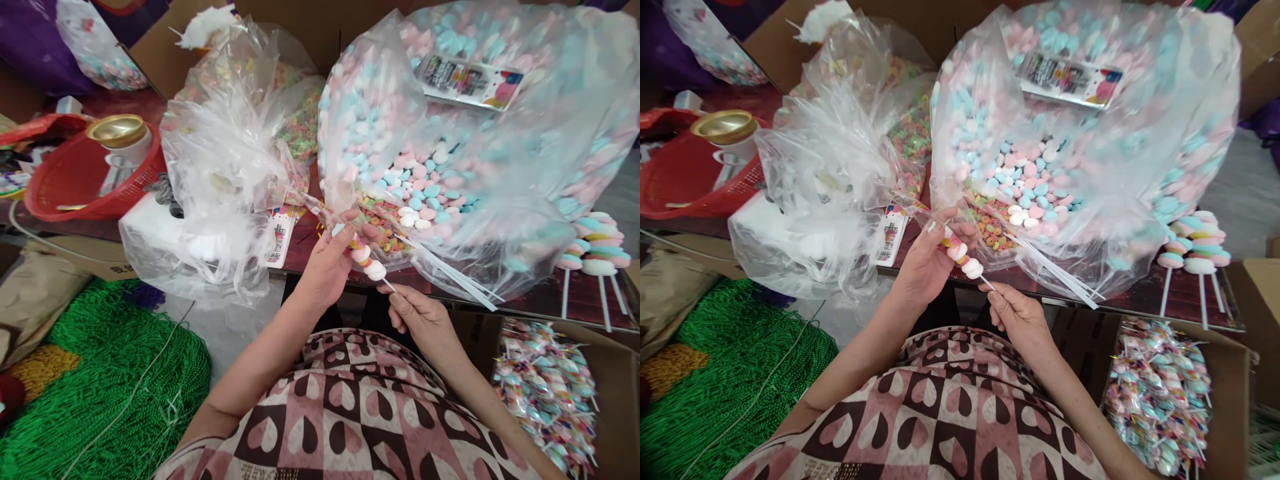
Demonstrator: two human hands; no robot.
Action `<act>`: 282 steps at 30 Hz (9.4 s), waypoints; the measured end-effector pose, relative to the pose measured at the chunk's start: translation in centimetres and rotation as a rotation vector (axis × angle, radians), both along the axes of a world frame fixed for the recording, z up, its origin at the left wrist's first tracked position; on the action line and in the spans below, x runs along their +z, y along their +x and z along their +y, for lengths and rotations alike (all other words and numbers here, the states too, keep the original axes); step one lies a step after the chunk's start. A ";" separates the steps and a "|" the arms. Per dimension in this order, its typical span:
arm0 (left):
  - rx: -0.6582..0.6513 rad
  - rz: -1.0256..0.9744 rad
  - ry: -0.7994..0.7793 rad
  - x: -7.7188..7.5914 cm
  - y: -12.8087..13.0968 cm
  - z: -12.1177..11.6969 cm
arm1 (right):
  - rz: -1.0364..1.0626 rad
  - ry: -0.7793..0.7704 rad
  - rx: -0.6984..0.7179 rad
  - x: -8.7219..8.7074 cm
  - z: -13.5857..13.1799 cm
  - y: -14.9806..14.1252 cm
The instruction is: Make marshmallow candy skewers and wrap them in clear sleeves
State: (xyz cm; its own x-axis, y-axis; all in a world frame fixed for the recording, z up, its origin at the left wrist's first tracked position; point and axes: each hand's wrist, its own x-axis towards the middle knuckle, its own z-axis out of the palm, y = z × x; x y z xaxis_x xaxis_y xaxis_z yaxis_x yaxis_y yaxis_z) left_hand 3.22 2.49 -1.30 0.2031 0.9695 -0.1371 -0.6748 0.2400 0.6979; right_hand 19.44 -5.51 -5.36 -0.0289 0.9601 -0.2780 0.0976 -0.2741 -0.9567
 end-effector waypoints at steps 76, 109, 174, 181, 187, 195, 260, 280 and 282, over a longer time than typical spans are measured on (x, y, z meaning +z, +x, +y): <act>0.309 -0.091 -0.065 -1.0 -1.4 1.0 | 0.552 -0.084 -0.038 0.2 0.2 -0.2; 0.375 -0.065 -0.071 -1.4 -0.9 0.9 | 0.213 -0.038 0.002 0.2 -0.6 0.6; 0.321 -0.032 -0.074 -1.5 -1.3 1.0 | 0.087 0.055 -0.118 -1.6 -1.1 1.1; 0.329 -0.065 -0.090 -1.7 -1.3 0.7 | 0.162 0.004 -0.009 -0.8 -1.3 1.4; 0.321 0.001 -0.078 -1.9 -1.4 0.6 | 0.053 -0.018 0.074 -0.4 -1.4 1.4; 0.371 0.065 -0.016 -2.0 -1.0 0.4 | 0.108 0.054 -0.100 -1.4 -0.7 1.0; 0.107 0.061 -0.104 -2.2 -0.1 -0.5 | 0.030 0.055 -0.066 -1.5 0.4 0.9; 0.121 -0.005 -0.084 -1.6 -1.7 0.1 | 0.003 0.093 -0.073 -1.4 1.0 -0.2; 0.187 0.005 -0.086 -1.6 -2.3 0.4 | 0.000 0.087 -0.084 -1.5 1.1 0.0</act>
State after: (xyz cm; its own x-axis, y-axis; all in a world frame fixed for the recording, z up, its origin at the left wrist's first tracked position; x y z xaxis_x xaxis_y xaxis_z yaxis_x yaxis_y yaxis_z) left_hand 0.97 2.93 -2.87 0.0196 0.9751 -0.2211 -0.7098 0.1693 0.6837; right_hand 19.42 -4.43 -6.89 0.0528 0.9797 -0.1933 0.0776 -0.1970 -0.9773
